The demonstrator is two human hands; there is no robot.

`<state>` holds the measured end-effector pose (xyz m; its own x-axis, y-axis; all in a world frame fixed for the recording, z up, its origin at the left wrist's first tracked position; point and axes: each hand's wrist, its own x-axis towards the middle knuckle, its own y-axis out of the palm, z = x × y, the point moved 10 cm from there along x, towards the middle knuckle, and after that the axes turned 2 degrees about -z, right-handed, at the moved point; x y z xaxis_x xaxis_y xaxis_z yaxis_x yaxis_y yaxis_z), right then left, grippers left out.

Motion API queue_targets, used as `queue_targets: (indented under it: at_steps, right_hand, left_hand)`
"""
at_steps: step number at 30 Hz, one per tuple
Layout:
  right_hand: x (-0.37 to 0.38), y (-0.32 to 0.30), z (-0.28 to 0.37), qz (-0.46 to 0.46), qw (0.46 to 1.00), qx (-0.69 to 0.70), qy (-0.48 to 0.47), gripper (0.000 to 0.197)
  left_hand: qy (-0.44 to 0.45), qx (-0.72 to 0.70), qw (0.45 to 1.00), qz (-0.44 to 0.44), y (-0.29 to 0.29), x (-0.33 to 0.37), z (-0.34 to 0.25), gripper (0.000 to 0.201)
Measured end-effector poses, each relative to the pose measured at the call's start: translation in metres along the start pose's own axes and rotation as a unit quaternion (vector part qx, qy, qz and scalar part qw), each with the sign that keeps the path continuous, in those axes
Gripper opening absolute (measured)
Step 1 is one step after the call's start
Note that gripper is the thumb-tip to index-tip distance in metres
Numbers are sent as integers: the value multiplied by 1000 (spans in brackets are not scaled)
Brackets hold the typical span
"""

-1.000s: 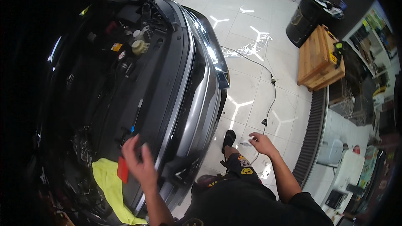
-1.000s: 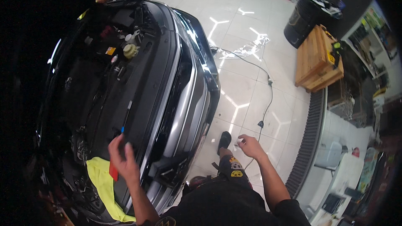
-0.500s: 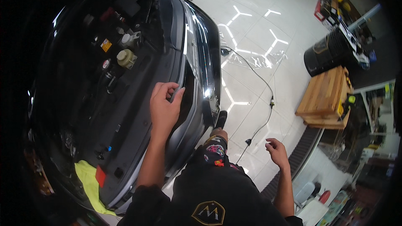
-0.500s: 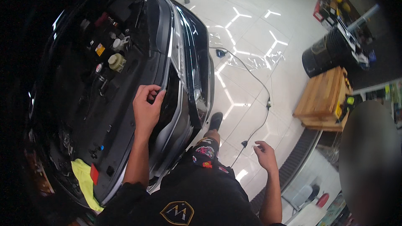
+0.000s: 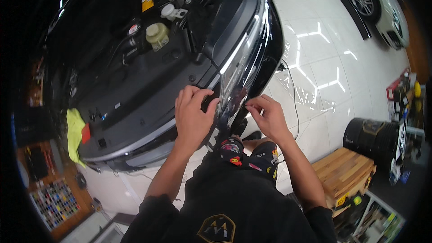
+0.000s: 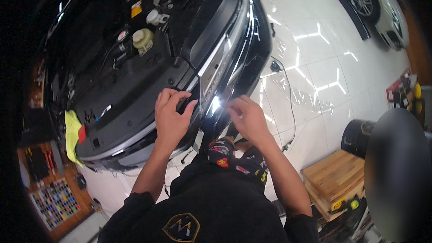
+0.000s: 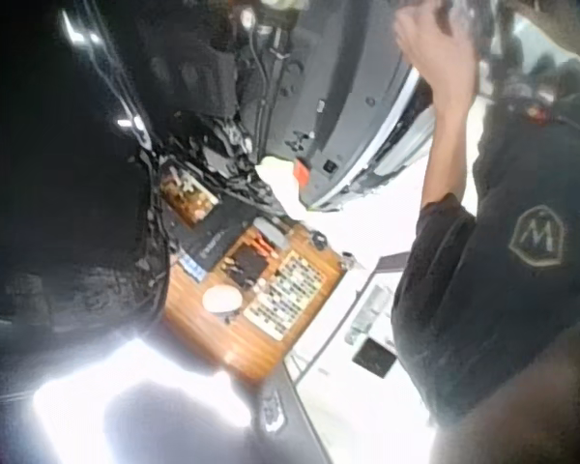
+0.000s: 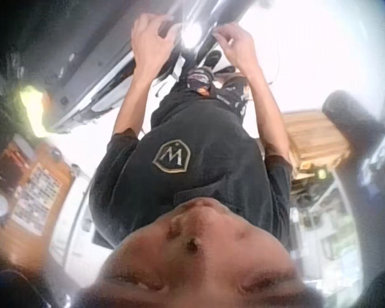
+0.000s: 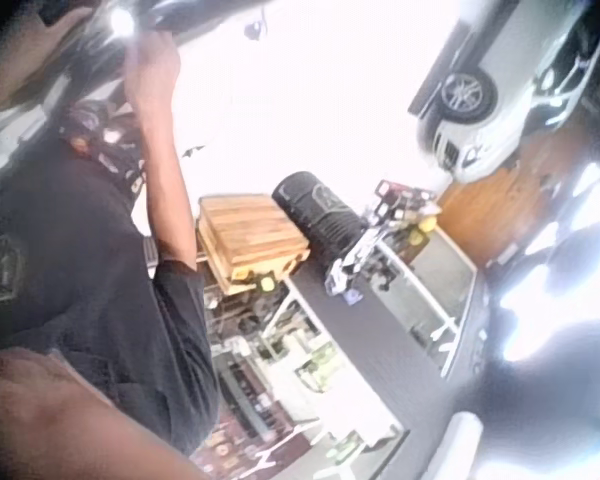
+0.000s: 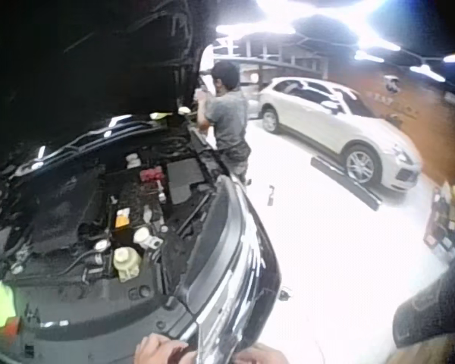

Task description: The person applies a transparent protective film to the front bumper of a black car. They use a yellow microfiber cloth to wipe the surface and a red squeegee to smooth the film, then use a metal tool to tuck edges into crevices. The person repeatedly wipes and adjusts the film along the bumper's contours.

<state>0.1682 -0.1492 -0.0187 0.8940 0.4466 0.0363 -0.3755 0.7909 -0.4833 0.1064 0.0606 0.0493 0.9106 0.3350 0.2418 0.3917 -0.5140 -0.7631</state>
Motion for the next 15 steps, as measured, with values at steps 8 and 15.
queue_targets:
  at_steps: [8,15]
  right_hand:
    - [63,26,44,113,982,9,-154,31]
    - [58,41,58,191,948,-56,-248,52]
  left_hand:
    - [-76,96,981,-150,10,-6,3,33]
    - [-134,108,971,-168,15,-6,6,36]
